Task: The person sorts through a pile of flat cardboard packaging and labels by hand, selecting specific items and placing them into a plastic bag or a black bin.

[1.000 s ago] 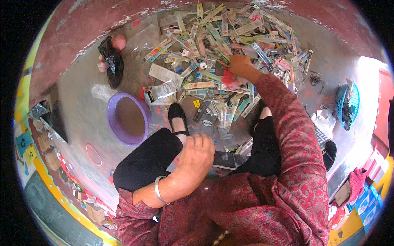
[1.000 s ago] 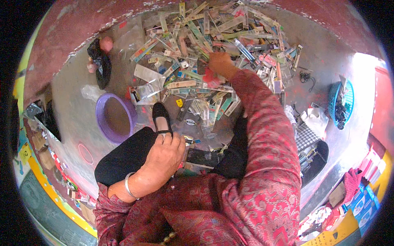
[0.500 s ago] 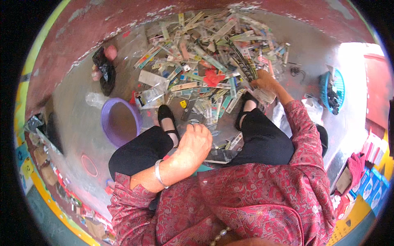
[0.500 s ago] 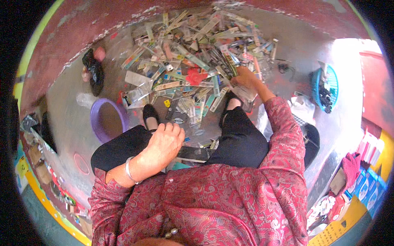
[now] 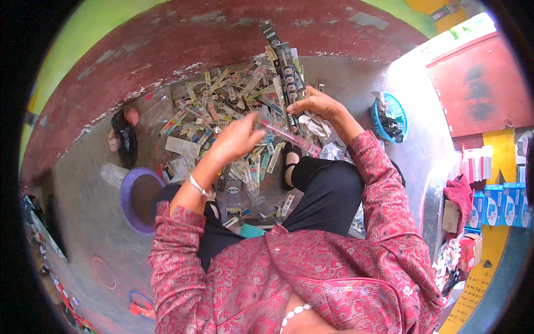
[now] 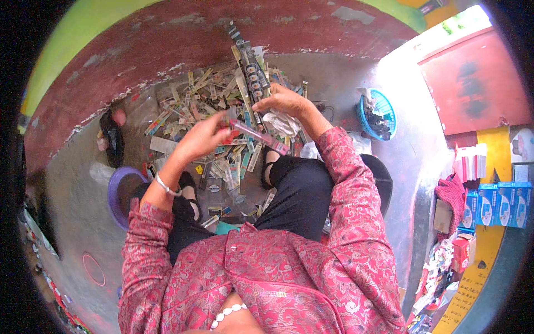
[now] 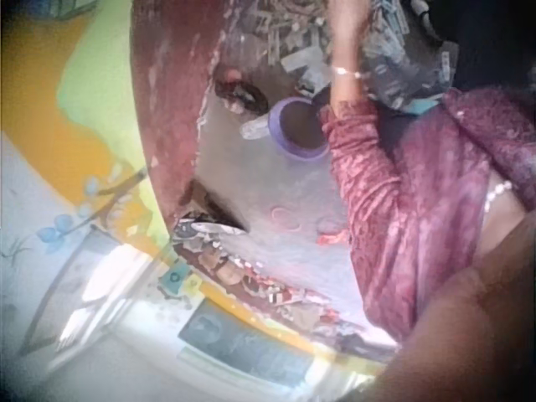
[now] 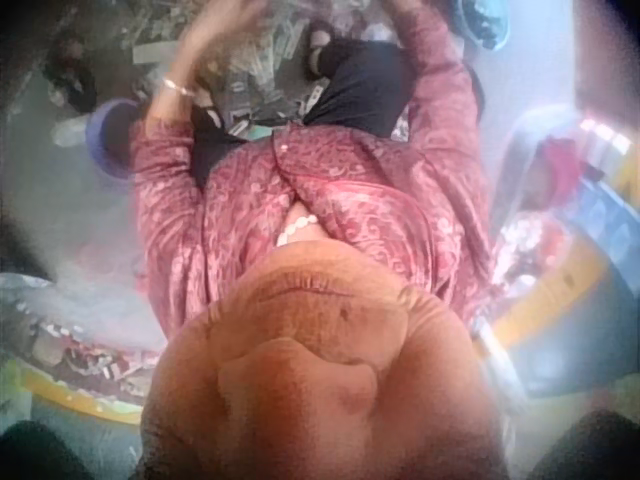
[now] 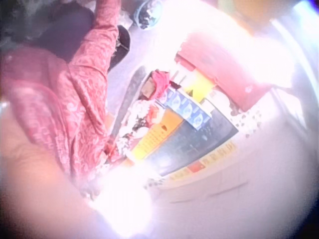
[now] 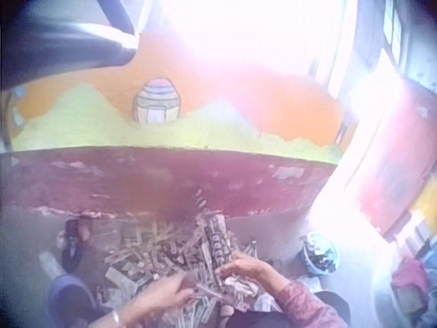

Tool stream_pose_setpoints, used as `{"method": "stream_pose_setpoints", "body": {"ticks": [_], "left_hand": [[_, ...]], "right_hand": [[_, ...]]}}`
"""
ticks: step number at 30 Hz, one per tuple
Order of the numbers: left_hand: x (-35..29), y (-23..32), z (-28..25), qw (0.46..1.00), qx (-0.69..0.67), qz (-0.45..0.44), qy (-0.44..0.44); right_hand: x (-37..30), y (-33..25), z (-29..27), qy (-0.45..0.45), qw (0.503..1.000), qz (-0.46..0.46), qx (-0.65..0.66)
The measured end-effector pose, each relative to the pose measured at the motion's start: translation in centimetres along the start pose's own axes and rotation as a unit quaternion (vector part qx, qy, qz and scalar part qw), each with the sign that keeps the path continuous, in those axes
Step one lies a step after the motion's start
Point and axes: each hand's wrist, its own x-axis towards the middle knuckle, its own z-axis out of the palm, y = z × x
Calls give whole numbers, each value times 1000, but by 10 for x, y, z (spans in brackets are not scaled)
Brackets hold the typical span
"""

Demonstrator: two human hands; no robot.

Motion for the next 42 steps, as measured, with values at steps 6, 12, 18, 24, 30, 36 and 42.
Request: {"method": "stream_pose_setpoints", "body": {"ticks": [6,12,18,24,30,36,42], "left_hand": [[-7,17,-3,776,-627,-63,-6],[14,-7,6,689,-724,-42,6],[9,7,1,780,-626,-11,6],[26,12,1,787,-609,98,1],[24,28,0,726,-681,78,-62],[30,14,-4,683,-726,-49,64],[29,12,-9,699,-704,-22,121]], "right_hand": [[-34,-48,47,33,999,-25,9],[-38,-41,73,71,993,-23,96],[-48,-51,81,61,984,-18,169],[-56,-52,79,64,986,-21,155],[-58,-53,73,47,995,-1,88],[-50,-34,64,112,987,7,113],[-42,-22,52,200,978,50,29]]}}
